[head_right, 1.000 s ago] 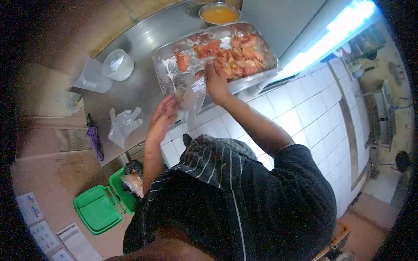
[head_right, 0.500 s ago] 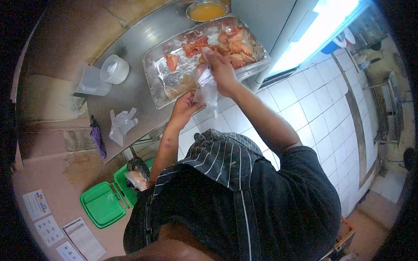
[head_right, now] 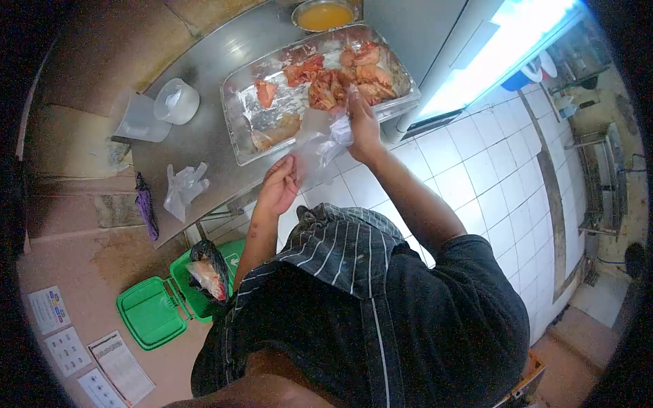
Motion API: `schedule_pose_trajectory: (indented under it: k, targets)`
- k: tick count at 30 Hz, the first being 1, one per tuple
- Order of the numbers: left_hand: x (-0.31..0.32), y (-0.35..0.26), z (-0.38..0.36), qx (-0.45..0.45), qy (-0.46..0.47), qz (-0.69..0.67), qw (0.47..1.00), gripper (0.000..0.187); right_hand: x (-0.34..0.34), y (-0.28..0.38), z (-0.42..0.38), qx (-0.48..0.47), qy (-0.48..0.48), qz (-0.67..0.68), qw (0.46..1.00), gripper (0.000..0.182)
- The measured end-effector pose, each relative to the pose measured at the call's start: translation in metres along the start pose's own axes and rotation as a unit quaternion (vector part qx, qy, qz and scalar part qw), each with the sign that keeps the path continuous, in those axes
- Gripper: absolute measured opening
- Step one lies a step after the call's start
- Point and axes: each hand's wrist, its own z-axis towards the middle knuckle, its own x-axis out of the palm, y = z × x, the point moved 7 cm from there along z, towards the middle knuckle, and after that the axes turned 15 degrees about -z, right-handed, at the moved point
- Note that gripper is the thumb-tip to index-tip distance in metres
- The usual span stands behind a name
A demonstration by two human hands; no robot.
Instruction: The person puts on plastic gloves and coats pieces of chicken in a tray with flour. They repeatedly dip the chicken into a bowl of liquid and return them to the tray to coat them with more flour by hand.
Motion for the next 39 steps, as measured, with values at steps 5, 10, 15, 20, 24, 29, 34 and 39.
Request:
schedule_pose_trajectory:
  k: [5,10,15,20,24,29,34,39]
  targets:
    - [0.024,-0.017,-0.020,0.065,-0.059,0.117,0.989,0.010,-0.045,-0.026,0.007,-0.017,-0.059,-0.243,0.968,0.041]
    - [0.031,-0.043,-0.031,0.165,-0.102,0.483,0.854,0.009,-0.071,-0.011,-0.042,-0.220,-0.344,-0.500,0.764,0.029]
    - [0.057,-0.026,-0.040,0.163,-0.110,0.476,0.857,0.009,0.016,-0.070,-0.084,0.069,0.162,-0.341,0.923,0.023]
    - [0.054,-0.022,-0.046,0.175,-0.119,0.404,0.890,0.014,0.025,-0.082,-0.079,0.017,0.152,-0.325,0.933,0.022]
    - [0.040,-0.033,-0.058,0.154,-0.151,0.395,0.893,0.015,0.015,-0.082,-0.073,0.048,0.174,-0.334,0.925,0.017]
    - [0.043,-0.047,-0.067,0.114,-0.138,0.585,0.791,0.015,0.023,-0.070,-0.065,-0.019,0.224,-0.541,0.810,0.015]
    - [0.078,-0.061,-0.070,0.124,-0.141,0.663,0.725,0.015,0.068,0.000,-0.088,-0.270,0.074,-0.573,0.770,0.030]
    - [0.087,-0.068,-0.063,0.119,-0.138,0.583,0.792,0.014,0.108,0.021,-0.122,-0.478,0.194,-0.433,0.739,0.020]
